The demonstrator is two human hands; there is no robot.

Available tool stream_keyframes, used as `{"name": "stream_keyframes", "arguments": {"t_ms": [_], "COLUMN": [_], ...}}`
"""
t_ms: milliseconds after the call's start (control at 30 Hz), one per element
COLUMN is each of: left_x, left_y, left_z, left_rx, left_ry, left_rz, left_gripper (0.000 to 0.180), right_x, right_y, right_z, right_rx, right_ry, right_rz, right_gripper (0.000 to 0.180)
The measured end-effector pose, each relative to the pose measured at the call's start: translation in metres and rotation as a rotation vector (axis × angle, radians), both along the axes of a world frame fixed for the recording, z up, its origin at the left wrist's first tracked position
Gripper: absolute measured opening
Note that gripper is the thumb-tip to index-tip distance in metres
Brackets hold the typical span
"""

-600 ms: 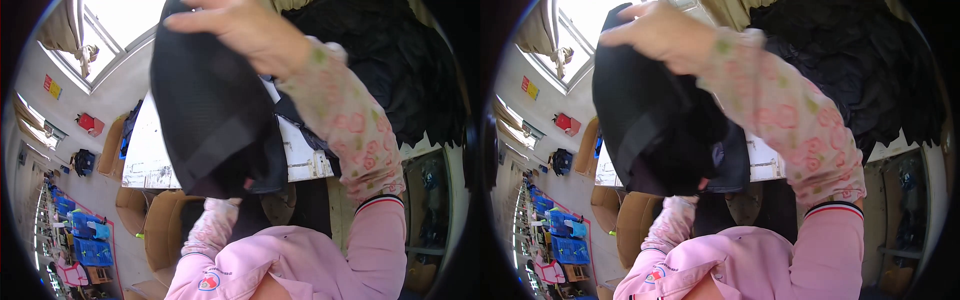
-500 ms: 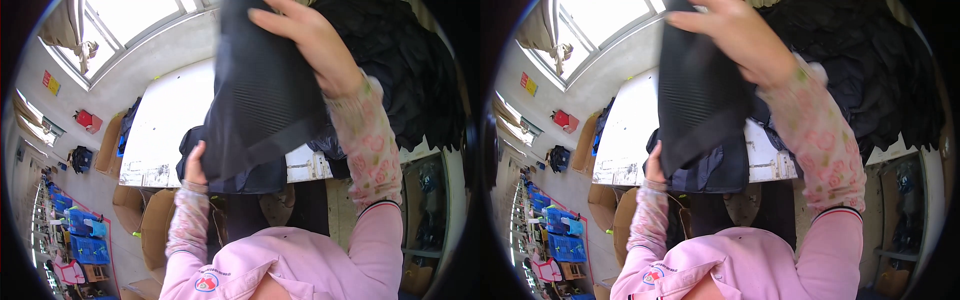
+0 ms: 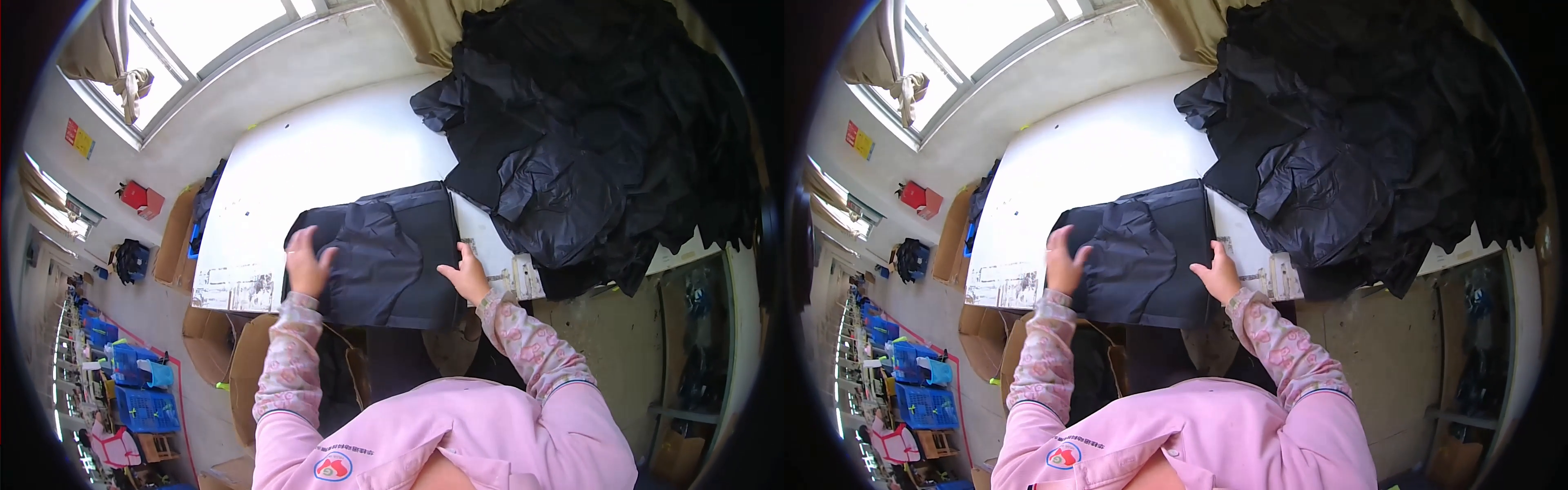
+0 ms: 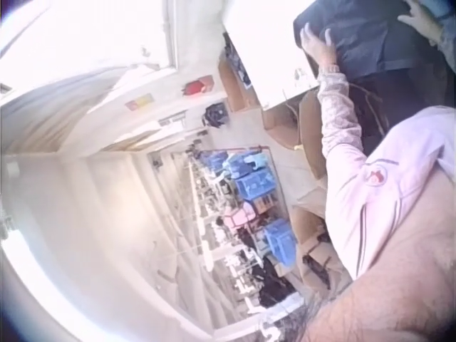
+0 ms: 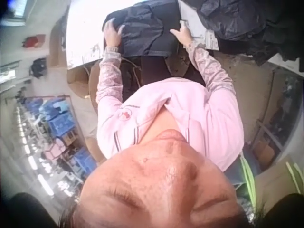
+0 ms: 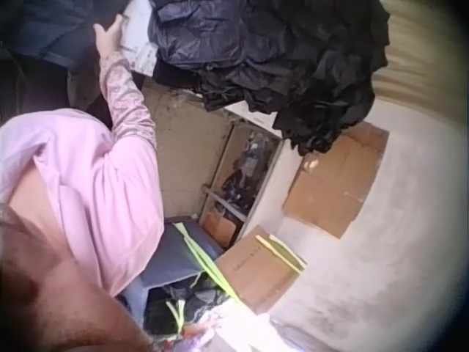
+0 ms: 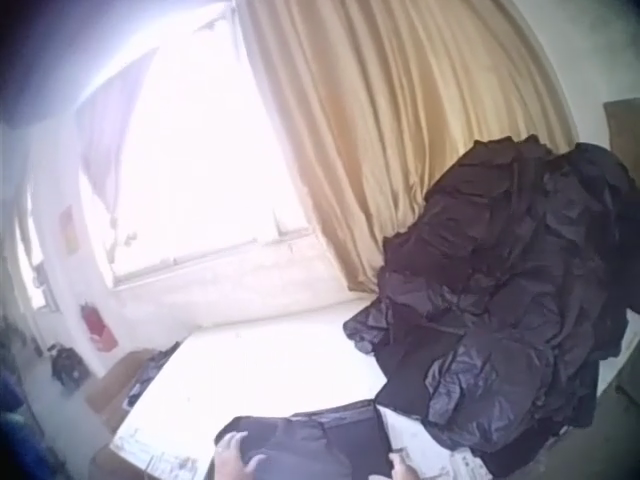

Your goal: Inspecting and sorting black fabric garment pieces in a manufacturing facility.

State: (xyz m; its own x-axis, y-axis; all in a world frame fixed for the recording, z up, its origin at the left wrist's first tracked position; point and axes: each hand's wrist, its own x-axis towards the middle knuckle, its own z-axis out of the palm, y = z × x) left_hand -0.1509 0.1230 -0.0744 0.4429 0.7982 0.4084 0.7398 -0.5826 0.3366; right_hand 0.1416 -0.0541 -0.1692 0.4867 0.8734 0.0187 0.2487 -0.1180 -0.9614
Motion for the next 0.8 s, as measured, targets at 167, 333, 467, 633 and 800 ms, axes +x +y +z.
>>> {"name": "stream_keyframes", "arguments": {"t_ms": [167, 333, 467, 633, 800], "left_x": [0.092, 0.091, 0.095, 0.096, 0.111], "left_y": [-0.108, -0.108, -0.111, -0.112, -0.109], "left_z": [-0.025, -0.057, -0.061, -0.064, -0.035], "left_rx": [-0.138, -0.225, -0.245, -0.249, -0.470], "left_ry": [0.284, 0.277, 0.267, 0.248, 0.009], "left_rz": [-0.487, -0.413, -0.430, -0.436, -0.558], "left_gripper": [0.075, 0.080, 0.080, 0.078, 0.073], "right_x": [0.009, 0.075, 0.129, 0.166, 0.150], "right_y": [0.002, 0.013, 0.045, 0.061, 0.022], "right_z": [0.010, 0.074, 0.057, 0.056, 0.139], "right_rx": [-0.013, -0.033, 0.028, -0.304, 0.084], "right_ry": [0.085, -0.807, -1.263, -0.927, -0.834], "right_rz": [0.024, -0.060, -0.268, -0.034, -0.244], "right_gripper": [0.067, 0.054, 0.052, 0.023, 0.020]}}
